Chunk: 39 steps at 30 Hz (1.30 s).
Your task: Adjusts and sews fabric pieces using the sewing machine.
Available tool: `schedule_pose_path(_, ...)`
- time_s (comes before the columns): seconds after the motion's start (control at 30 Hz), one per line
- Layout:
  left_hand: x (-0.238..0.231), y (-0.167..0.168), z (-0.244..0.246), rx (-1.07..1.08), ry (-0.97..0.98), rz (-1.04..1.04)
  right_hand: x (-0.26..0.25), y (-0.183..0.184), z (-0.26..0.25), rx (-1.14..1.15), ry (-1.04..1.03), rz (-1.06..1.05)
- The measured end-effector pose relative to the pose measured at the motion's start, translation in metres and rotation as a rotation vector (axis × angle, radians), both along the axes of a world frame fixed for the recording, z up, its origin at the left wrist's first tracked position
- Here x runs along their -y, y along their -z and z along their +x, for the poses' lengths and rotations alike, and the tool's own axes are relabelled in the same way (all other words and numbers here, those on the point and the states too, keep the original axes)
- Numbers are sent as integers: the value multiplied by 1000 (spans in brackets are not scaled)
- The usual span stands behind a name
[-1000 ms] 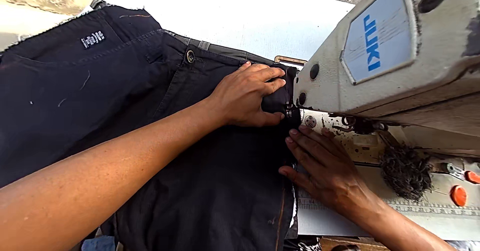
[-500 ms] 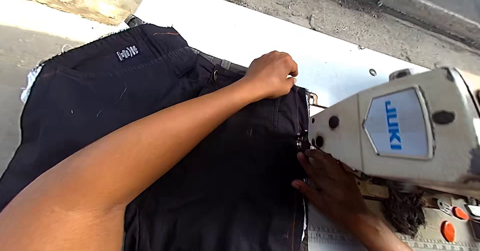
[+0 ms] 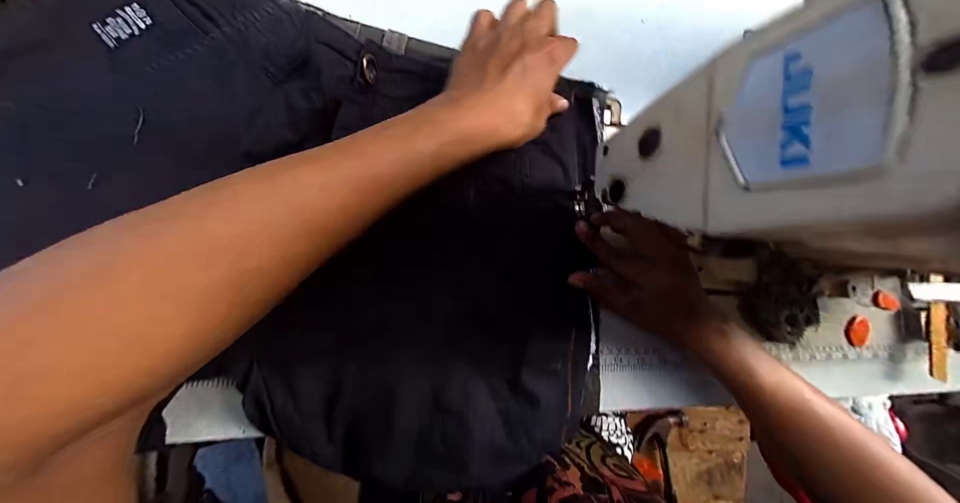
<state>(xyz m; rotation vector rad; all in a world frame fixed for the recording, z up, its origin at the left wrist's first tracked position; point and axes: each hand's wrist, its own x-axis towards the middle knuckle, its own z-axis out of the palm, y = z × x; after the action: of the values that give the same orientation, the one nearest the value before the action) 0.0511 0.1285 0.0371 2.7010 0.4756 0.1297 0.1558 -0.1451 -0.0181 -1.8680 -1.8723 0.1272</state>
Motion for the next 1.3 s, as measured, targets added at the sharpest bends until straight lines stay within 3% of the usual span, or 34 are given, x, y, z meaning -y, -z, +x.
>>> schedule_pose_path(0.07, 47, -9, -60, 149, 16, 86, 5, -7, 1, -67, 11, 14)
schedule_pose_path(0.13, 133, -14, -132, 283, 27, 81, 37, -19, -15, -132, 115, 119)
schedule_pose_path(0.23, 255, 22, -206, 371, -44, 162, 101, -16, -70, -238, 293, 367)
schedule_pose_path(0.3, 291, 47, -215, 348, -114, 248, 125, -4, -105, -351, 335, 382)
schedule_pose_path(0.43, 283, 54, -211, 415, -226, 298, 135, 9, -131, -424, 386, 408)
schedule_pose_path(0.6, 270, 19, -213, 444, -344, -75, 132, 3, -135, -459, 361, 441)
schedule_pose_path(0.67, 267, 11, -212, 457, -336, -130, 127, 4, -139, -515, 342, 431)
schedule_pose_path(0.83, 271, -1, -210, 452, -362, -50, 118, 5, -156, -801, 181, 334)
schedule_pose_path(1.0, 263, -20, -208, 383, -283, -131, 109, 3, -171, -1161, 41, 149)
schedule_pose_path(1.23, 260, -19, -207, 385, -99, -214, 103, -4, -172, -1383, 170, 205)
schedule_pose_path(1.3, 258, -16, -215, 410, -169, -134, 106, -6, -173, -1442, 154, 140)
